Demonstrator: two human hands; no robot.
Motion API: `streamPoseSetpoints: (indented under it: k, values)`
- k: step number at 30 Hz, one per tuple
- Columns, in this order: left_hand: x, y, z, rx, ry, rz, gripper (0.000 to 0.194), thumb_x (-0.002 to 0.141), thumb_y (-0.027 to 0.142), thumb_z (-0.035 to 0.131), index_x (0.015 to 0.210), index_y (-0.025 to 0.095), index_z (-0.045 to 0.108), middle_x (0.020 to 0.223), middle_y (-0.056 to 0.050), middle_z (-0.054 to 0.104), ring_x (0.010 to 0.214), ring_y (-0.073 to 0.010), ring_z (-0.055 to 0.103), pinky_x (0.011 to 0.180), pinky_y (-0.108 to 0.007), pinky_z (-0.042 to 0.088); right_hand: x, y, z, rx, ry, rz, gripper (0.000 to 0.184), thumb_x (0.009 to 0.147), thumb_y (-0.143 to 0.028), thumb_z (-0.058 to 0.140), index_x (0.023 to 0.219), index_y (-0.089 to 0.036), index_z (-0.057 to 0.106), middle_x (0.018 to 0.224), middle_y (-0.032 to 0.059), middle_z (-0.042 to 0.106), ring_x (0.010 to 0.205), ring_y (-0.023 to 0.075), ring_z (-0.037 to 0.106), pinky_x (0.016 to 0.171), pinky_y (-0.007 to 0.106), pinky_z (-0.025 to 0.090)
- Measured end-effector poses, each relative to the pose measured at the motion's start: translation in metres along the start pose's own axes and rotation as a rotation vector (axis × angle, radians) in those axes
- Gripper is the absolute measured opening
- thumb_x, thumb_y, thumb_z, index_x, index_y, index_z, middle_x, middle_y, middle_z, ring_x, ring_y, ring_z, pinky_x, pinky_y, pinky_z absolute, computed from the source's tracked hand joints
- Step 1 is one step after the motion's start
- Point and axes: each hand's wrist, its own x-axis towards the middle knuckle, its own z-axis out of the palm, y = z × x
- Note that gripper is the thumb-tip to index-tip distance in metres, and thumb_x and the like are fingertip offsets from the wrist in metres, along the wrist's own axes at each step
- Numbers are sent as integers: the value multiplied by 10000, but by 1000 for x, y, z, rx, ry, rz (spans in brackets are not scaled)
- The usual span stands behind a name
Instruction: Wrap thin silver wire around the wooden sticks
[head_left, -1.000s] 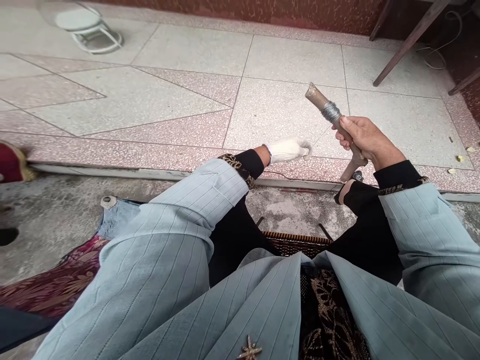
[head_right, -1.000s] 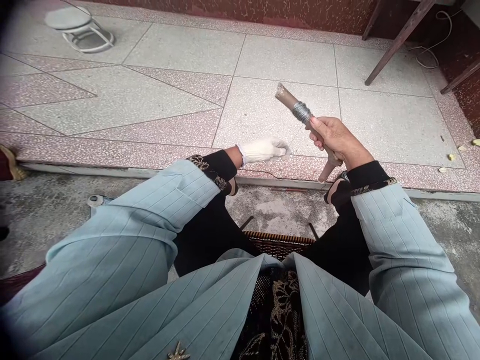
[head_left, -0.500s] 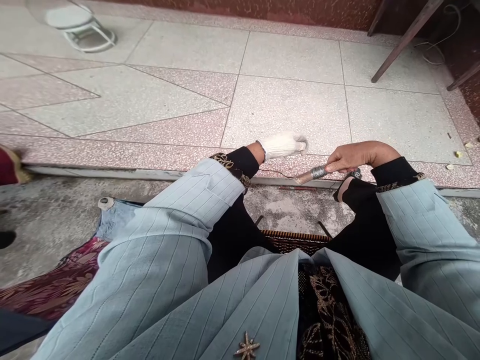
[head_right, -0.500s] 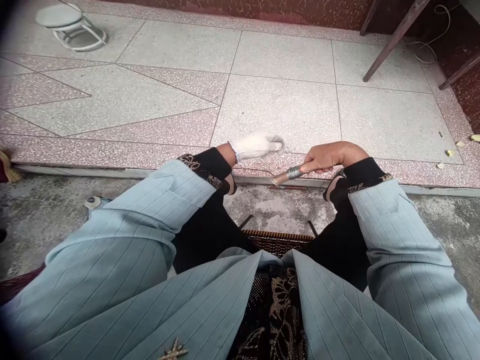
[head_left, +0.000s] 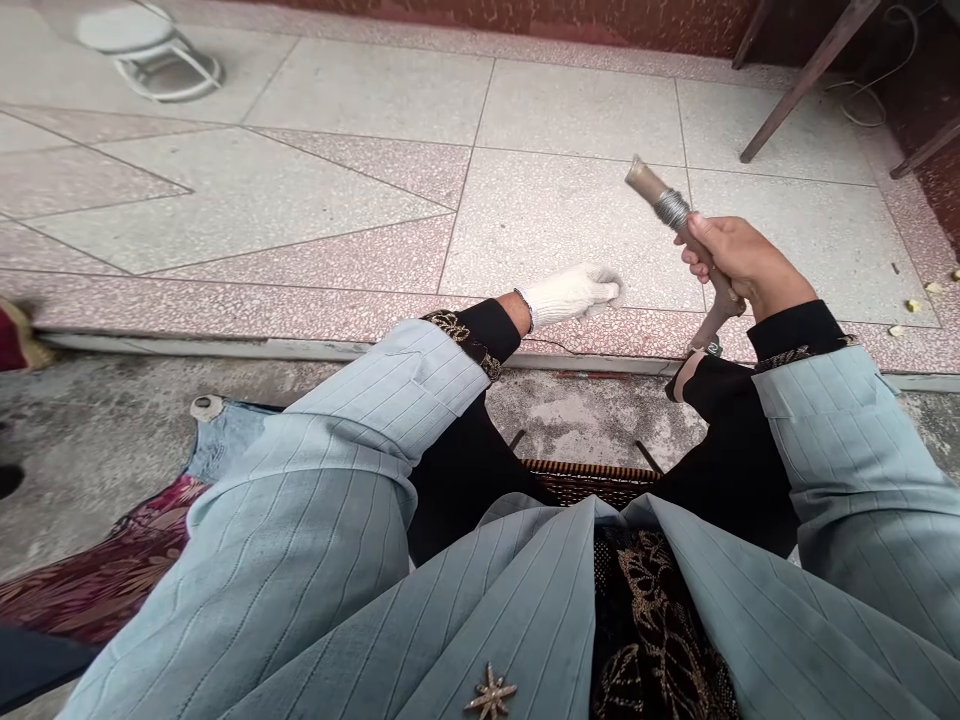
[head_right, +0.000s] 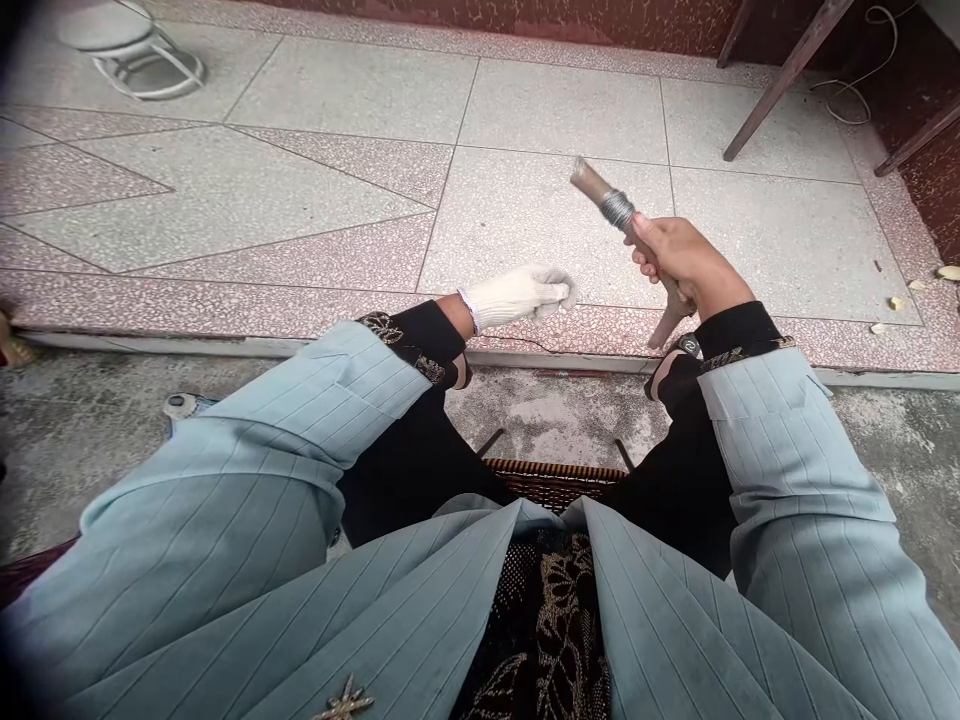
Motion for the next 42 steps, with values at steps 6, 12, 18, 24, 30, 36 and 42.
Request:
streamPoseSetpoints:
  k: [6,12,18,24,30,36,42]
  values:
    - [7,-4,-7,135,73,-33,167,909,196,457,841,146,601,652,6,483,482,-70,354,481,-236,268,-17,-12,5,258,-118,-64,520,893,-715,451,932,-204,537,677,13,454,524,121,378,470,269,358]
    - [8,1,-12,303,133,-55,166,828,172,486,836,134,648,659,-18,518,544,-107,412,565,-280,314,-24,-15,2,123,-464,-111,515,874,-713,509,850,-199,536,656,-2,474,533,107,397,509,258,359]
    - [5,-1,-17,462,59,-22,186,824,223,501,852,160,674,651,1,541,562,-112,432,593,-271,295,-18,-7,5,-197,-1005,-43,510,872,-657,566,702,-177,534,592,-32,451,531,92,381,564,253,360]
    - [-1,6,-13,555,22,37,208,870,240,476,835,154,662,624,5,523,560,-111,424,585,-265,283,-5,2,20,-553,-880,92,507,879,-652,536,691,-181,543,542,-16,444,502,112,375,551,285,318]
    - [-3,1,-1,259,-7,-22,233,927,309,468,884,156,638,633,10,503,498,-84,388,509,-235,285,7,1,36,-779,-351,120,447,881,-612,547,787,-179,602,710,92,566,669,207,524,610,342,367]
    - [-3,-13,7,75,-99,76,290,987,378,417,952,154,598,688,-2,531,583,-92,487,563,-213,405,-3,-11,19,-100,-87,13,531,939,-683,379,953,-187,568,674,61,533,597,173,496,552,316,421]
    - [-12,-3,6,71,-59,84,368,989,450,415,816,160,563,633,11,451,532,-85,408,517,-213,365,-16,-11,0,178,-92,-88,613,871,-798,361,935,-211,525,624,7,454,532,148,435,506,301,396]
